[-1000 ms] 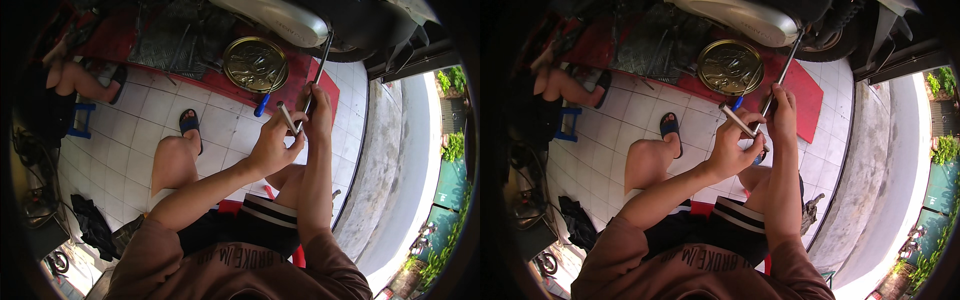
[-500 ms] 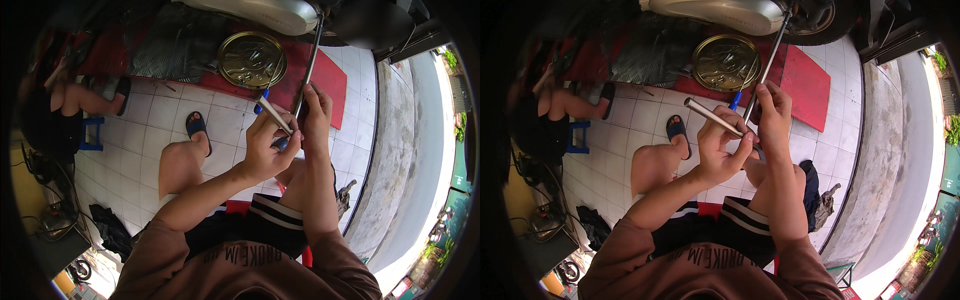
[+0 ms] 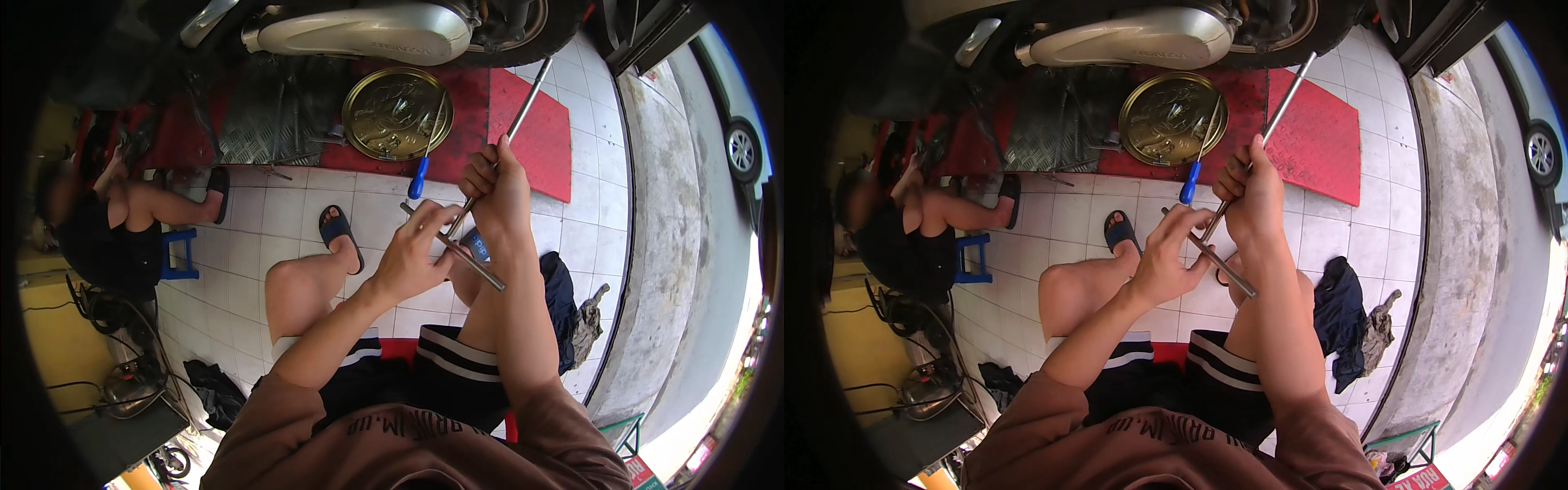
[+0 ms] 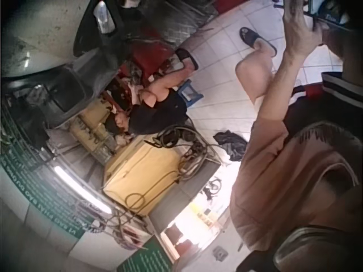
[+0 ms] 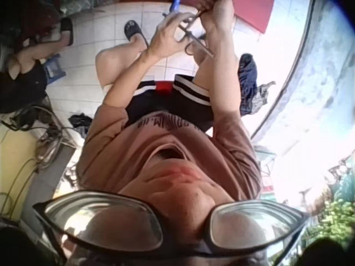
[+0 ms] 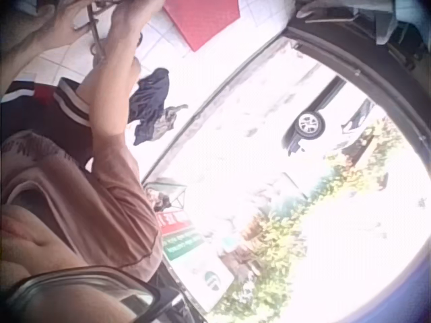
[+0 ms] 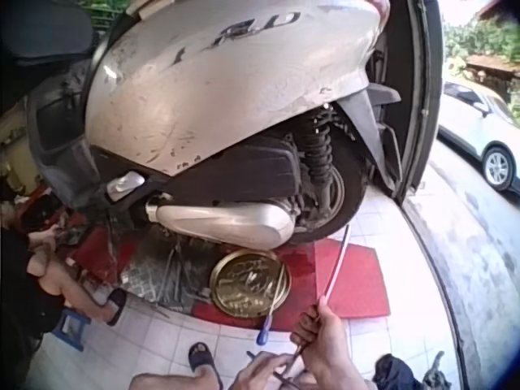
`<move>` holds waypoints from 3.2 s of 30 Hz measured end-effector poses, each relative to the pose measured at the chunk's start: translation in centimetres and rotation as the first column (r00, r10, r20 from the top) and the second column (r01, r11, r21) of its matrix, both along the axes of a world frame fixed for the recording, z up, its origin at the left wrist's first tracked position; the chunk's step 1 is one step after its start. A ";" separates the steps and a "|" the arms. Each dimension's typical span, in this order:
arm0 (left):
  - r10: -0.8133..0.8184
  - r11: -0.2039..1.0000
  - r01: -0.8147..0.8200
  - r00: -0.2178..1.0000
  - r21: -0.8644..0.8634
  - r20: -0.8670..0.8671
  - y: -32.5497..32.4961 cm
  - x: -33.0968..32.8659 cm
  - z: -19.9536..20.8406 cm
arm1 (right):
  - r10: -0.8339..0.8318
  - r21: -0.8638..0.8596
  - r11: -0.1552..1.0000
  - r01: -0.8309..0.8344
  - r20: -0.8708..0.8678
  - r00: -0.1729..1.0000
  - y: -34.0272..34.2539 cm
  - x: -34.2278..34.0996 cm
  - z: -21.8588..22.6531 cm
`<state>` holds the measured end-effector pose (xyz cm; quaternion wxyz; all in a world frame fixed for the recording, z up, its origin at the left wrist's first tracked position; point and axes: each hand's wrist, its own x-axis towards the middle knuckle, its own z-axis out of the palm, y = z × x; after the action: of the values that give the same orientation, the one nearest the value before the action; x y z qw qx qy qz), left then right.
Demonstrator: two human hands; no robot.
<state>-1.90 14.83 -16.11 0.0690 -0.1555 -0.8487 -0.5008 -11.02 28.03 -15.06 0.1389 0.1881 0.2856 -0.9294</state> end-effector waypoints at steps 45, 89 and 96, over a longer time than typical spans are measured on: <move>0.337 0.929 -0.369 0.831 -0.015 0.443 -17.8 -11.5 -5.6 | 0.419 0.900 -0.191 -0.392 0.436 0.796 5.0 -4.1 -3.0; 0.417 0.890 -0.452 0.857 0.055 0.303 -20.0 -12.1 -4.9 | 0.809 0.960 -0.161 0.229 -0.005 0.588 1.2 -3.1 -2.3; 0.479 0.829 -0.550 0.790 0.098 0.383 -20.1 -11.1 -4.2 | 0.812 0.949 -0.150 0.278 -0.042 0.582 -0.3 -2.5 -2.4</move>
<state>-12.95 -5.27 -20.35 0.0706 0.1799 -0.8012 -0.5664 -13.48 27.70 -17.44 0.0647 -0.2274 0.9161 -0.3239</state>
